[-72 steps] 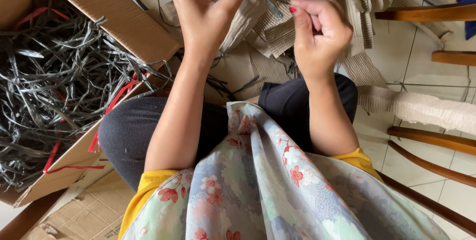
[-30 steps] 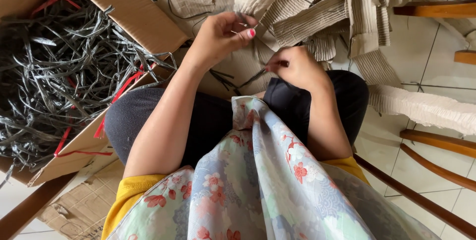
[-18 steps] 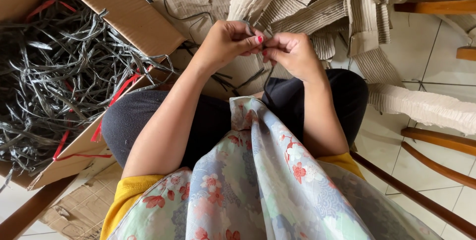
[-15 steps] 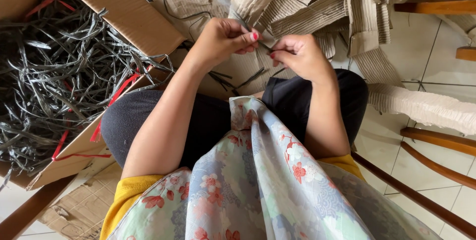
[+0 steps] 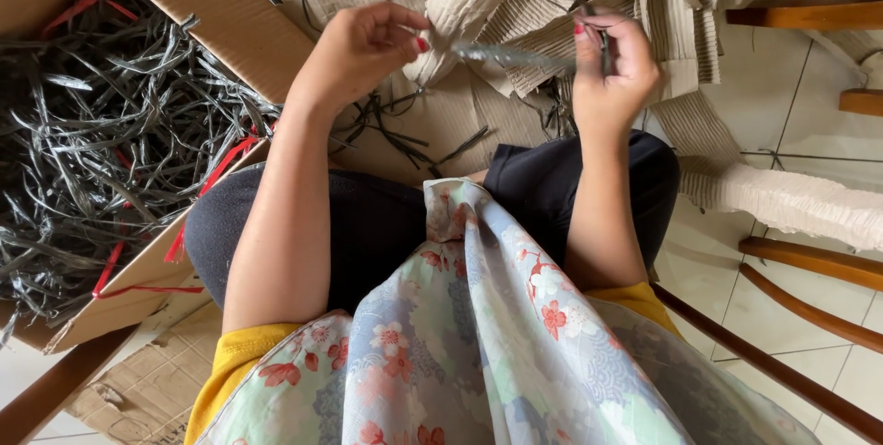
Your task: The person wraps the legs of a wooden chair with protective cardboard strips and secures them using thin black wire and light strings. They tie the materials together by hand to ensure the chair is padded.
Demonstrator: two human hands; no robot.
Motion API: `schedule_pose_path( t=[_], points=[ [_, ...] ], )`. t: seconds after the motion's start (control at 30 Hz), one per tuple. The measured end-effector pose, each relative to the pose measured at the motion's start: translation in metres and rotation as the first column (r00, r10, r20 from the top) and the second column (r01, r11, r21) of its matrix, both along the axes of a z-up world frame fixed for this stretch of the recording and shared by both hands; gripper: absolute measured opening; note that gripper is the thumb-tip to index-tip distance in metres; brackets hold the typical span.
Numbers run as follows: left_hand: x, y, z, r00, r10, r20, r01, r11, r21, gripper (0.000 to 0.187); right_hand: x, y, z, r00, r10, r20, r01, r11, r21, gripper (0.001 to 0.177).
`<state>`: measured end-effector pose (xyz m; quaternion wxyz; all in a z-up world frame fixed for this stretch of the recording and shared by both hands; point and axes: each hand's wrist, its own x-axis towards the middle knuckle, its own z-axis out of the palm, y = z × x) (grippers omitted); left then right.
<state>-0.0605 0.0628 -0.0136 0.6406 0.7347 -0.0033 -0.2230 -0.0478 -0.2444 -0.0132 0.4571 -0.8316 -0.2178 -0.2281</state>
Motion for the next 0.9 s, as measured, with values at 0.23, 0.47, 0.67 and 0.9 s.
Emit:
schedule_pose_path(
  t=[0.23,0.47,0.67,0.9],
  points=[
    [0.015,-0.005,-0.044,0.968,0.104,0.227,-0.121,0.990,0.066,0.033,0.018,0.034,-0.032,0.924,0.256,-0.283,-0.148,0.924,0.354,0.016],
    [0.037,-0.034,-0.065,0.940,0.055,-0.338,-0.192,0.902,-0.387,0.100,0.051,0.049,-0.083,0.633,0.481,-0.606,0.179,0.671,0.720,0.011],
    [0.050,-0.037,-0.109,0.927,0.223,-0.302,-0.374,0.618,-0.692,0.051,0.055,0.050,-0.098,0.534,0.498,-0.683,0.339,0.614,0.713,0.009],
    [0.041,-0.015,-0.100,0.799,0.381,-0.465,-0.600,0.453,-0.659,0.025,0.042,0.041,-0.087,0.679,0.348,-0.647,0.202,0.759,0.619,0.012]
  ],
)
